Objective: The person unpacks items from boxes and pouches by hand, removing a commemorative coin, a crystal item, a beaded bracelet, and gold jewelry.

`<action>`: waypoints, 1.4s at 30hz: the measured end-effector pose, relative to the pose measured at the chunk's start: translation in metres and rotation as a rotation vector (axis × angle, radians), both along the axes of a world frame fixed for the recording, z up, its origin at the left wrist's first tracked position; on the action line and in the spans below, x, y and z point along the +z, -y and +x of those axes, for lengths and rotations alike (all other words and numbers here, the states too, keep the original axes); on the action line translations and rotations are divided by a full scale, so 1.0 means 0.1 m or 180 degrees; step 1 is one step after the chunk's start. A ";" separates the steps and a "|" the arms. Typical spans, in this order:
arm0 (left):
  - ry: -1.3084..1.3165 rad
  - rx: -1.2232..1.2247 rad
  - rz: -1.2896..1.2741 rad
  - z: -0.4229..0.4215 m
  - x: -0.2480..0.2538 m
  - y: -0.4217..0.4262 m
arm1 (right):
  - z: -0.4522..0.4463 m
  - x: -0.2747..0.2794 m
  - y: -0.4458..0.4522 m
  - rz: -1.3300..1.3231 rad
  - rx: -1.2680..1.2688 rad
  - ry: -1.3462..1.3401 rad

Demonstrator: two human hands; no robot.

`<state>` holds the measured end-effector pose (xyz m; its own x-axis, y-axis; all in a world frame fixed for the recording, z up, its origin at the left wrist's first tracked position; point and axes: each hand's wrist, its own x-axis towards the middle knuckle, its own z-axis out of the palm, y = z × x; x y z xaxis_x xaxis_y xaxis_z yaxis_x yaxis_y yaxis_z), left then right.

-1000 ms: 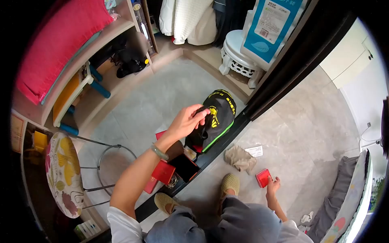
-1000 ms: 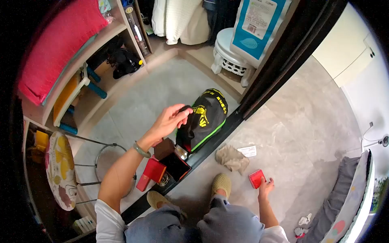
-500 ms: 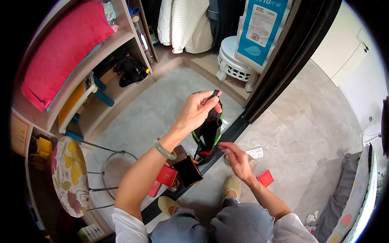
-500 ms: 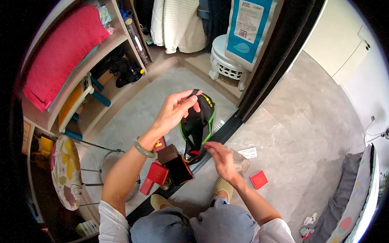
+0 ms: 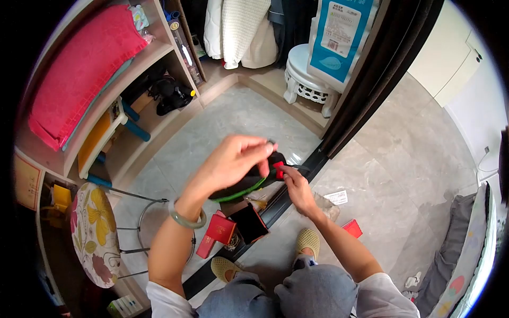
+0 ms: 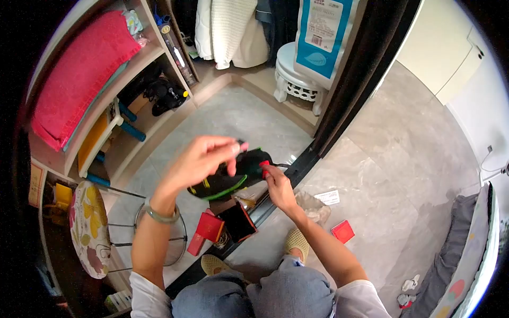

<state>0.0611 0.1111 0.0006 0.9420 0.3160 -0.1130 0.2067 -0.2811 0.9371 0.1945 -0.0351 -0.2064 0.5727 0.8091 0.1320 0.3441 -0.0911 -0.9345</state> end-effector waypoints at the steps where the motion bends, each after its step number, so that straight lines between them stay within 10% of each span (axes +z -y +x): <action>1: -0.0315 -0.0030 -0.0099 -0.07 -0.07 0.03 | 0.00 0.00 -0.02 -0.0124 0.0062 -0.0181; 12: 0.0142 0.0852 -0.1388 -0.62 -1.01 0.52 | -0.17 -1.18 -0.40 -0.2153 0.1208 0.0367; 17: 0.0197 0.0941 -0.1564 -0.60 -1.14 0.64 | -0.27 -1.55 -0.33 -0.1805 0.0327 0.1144; 21: 0.0176 0.1019 -0.1612 -0.58 -1.16 0.65 | -0.10 -1.53 -0.22 -0.1419 0.0838 -0.0129; 23: 0.0136 0.0994 -0.1543 -0.57 -1.19 0.62 | -0.08 -1.41 -0.06 -0.0459 0.0788 -0.2263; 27: 0.0198 0.0996 -0.1453 -0.52 -1.22 0.61 | 0.06 -0.90 0.53 -0.1205 0.0674 -0.4305; 34: 0.0461 0.1106 -0.0817 -0.37 -1.11 0.55 | 0.20 -0.41 1.50 -0.0226 0.0479 -0.5224; 39: 0.0776 0.0947 -0.0451 -0.38 -0.86 0.41 | 0.33 -0.62 1.84 -0.0412 -0.0441 -0.4055; 42: 0.0748 0.0876 -0.0307 -0.44 -0.80 0.32 | 0.27 -0.76 1.85 -0.1237 -0.0550 -0.1347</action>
<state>0.0169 0.0795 -0.0794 0.8270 0.5596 0.0546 0.0384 -0.1532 0.9875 0.2211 -0.2199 -0.2828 0.6386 0.6427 -0.4232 -0.1010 -0.4752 -0.8741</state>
